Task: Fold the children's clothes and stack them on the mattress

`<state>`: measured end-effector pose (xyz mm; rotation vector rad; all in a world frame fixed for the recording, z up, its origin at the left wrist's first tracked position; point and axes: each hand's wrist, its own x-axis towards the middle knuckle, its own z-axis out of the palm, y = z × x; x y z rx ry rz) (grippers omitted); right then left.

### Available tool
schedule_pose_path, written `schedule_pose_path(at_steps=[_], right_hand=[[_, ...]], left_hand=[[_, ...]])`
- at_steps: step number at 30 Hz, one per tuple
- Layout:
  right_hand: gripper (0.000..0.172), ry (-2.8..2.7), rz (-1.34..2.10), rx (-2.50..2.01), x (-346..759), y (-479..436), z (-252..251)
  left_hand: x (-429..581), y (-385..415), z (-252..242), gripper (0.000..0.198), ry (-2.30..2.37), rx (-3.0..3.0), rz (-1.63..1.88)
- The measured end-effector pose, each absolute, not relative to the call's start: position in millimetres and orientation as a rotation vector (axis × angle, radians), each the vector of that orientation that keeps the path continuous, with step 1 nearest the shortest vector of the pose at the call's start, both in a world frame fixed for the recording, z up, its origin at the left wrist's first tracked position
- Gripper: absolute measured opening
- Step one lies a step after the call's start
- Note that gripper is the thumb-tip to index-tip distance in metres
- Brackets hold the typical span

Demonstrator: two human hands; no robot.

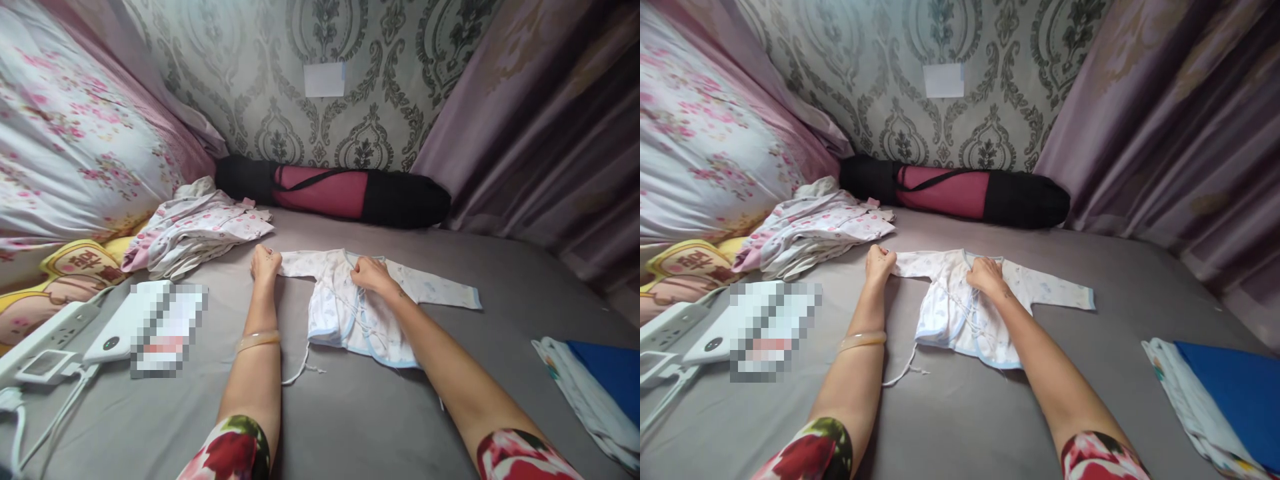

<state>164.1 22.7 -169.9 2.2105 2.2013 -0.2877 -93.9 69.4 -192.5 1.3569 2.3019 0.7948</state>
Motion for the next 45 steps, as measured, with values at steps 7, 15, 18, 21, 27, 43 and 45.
schedule_pose_path(at_steps=[7,15,18,21,27,43,45], right_hand=[[0.031,2.269,-0.321,2.163,161.5,10.7,-158.2],[0.034,2.224,-0.052,2.136,164.9,0.7,-167.3],[0.033,2.180,-0.084,2.104,163.2,2.2,-162.7],[0.030,2.150,-0.153,2.041,162.8,11.3,-151.8],[0.029,2.123,-0.405,2.237,160.3,45.1,-143.5],[0.039,2.340,0.039,2.349,142.2,60.8,-203.4],[0.039,2.346,0.045,2.340,142.6,61.7,-205.3]], left_hand=[[-94.8,67.0,-196.4,0.033,2.199,1.382,0.955],[-95.7,66.4,-201.0,0.041,2.172,1.424,0.922],[-95.3,67.9,-202.0,0.037,2.165,1.414,0.882],[-94.4,68.8,-201.3,0.034,2.170,1.390,0.893],[-94.8,71.3,-202.8,0.031,2.171,1.410,0.941],[-95.5,71.5,-204.2,0.038,2.245,1.397,1.048],[-95.7,71.2,-205.2,0.037,2.251,1.398,1.038]])
